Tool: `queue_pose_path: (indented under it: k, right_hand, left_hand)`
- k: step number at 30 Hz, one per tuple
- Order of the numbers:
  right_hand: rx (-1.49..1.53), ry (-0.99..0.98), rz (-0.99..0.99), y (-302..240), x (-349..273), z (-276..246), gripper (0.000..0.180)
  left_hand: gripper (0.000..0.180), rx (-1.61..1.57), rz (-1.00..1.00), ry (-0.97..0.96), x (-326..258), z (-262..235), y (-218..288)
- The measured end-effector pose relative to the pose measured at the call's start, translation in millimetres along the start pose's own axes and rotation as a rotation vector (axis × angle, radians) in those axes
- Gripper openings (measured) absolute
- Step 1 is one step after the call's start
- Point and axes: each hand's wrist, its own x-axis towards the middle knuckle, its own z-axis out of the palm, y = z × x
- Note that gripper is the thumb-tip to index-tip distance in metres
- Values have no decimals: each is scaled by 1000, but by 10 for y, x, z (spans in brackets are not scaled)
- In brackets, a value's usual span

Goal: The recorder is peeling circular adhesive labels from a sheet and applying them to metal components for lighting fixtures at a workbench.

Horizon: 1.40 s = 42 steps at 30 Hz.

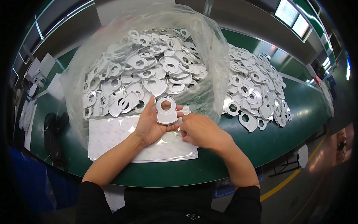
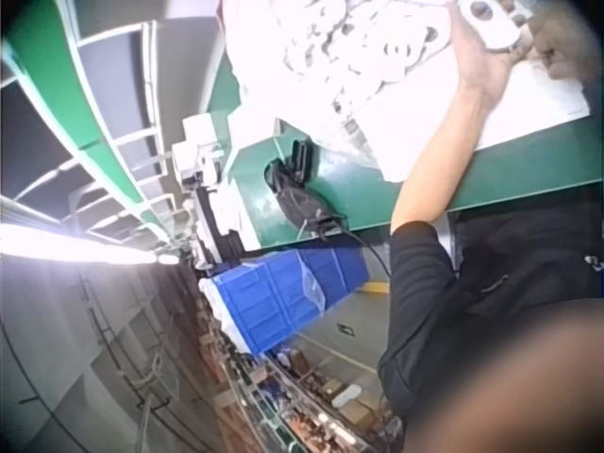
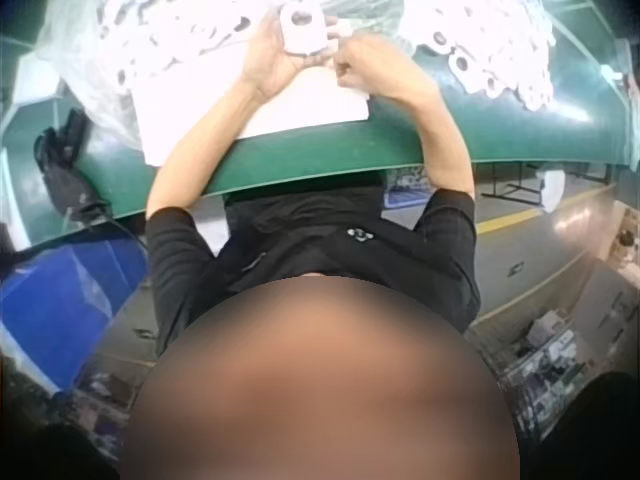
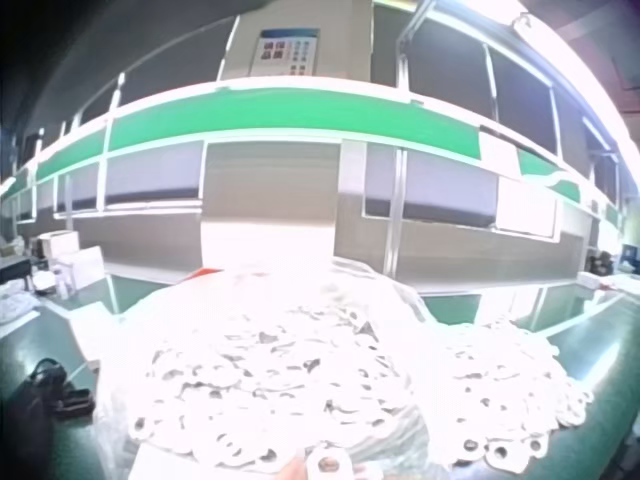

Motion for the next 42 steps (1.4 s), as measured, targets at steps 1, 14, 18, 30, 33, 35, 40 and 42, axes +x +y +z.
queue_pose_path:
  k: [1,14,18,30,33,35,40,42]
  right_hand:
    - [38,-79,2,6,8,-34,14]
    - [1030,419,117,132,238,37,13]
    - [1196,414,188,122,320,200,16]
    - [1206,359,200,79,335,223,14]
    - [1209,381,191,106,342,246,16]
    - [1205,397,178,123,351,268,19]
    - [1197,410,182,102,357,264,20]
    - [1185,411,176,113,358,267,20]
  left_hand:
    - [56,48,2,3,15,-33,-27]
    - [60,166,-15,22,-24,-26,-49]
    - [60,157,-9,-7,-18,-35,-52]
    - [57,156,-7,27,-1,-42,-56]
    - [58,159,-5,16,7,-54,-63]
    - [58,165,-4,28,0,-49,-60]
    - [59,163,-3,17,-4,-40,-53]
    - [59,163,-3,20,-3,-40,-52]
